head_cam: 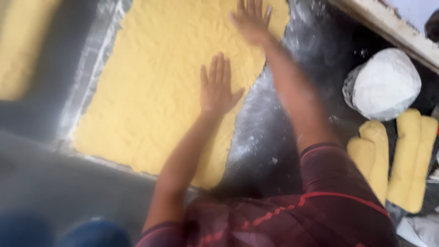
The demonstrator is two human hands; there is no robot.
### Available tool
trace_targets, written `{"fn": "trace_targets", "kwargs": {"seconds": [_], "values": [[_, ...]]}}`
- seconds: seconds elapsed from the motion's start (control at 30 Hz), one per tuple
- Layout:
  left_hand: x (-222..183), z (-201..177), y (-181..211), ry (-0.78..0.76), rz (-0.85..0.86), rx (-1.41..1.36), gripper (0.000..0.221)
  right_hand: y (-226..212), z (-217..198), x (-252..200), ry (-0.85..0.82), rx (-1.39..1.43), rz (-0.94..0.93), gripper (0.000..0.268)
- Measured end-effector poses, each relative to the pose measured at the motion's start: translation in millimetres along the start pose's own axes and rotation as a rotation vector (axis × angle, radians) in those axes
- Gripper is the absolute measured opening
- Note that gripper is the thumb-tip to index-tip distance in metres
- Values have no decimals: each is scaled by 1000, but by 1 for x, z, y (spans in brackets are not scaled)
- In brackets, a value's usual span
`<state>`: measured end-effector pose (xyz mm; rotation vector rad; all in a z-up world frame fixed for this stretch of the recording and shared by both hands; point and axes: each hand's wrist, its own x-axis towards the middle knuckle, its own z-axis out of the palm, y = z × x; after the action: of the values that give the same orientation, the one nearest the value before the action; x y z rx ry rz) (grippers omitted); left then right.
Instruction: The person flattens a long piece of yellow dough by hand on a floured surface, uses a knife to cut it into sections, and then rolls pieces of dough.
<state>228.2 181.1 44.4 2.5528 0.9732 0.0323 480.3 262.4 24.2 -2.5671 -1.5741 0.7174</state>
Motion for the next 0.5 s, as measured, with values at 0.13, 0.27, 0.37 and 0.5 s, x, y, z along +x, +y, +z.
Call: {"fn": "trace_targets", "kwargs": {"seconds": [0.13,0.27,0.37,0.5], "values": [[9,6,-3,64,6,-30,106,-15,-13,-41,94,98,-2,76],[5,6,-16,476,88,-538,97,-37,25,-78,72,-72,-46,73],[-14,-5,-24,223,-168,-176,102,-21,16,-71,-25,36,-50,71],[-33,-10,-29,120,-215,-61,102,-51,59,-127,154,-181,-52,78]]}}
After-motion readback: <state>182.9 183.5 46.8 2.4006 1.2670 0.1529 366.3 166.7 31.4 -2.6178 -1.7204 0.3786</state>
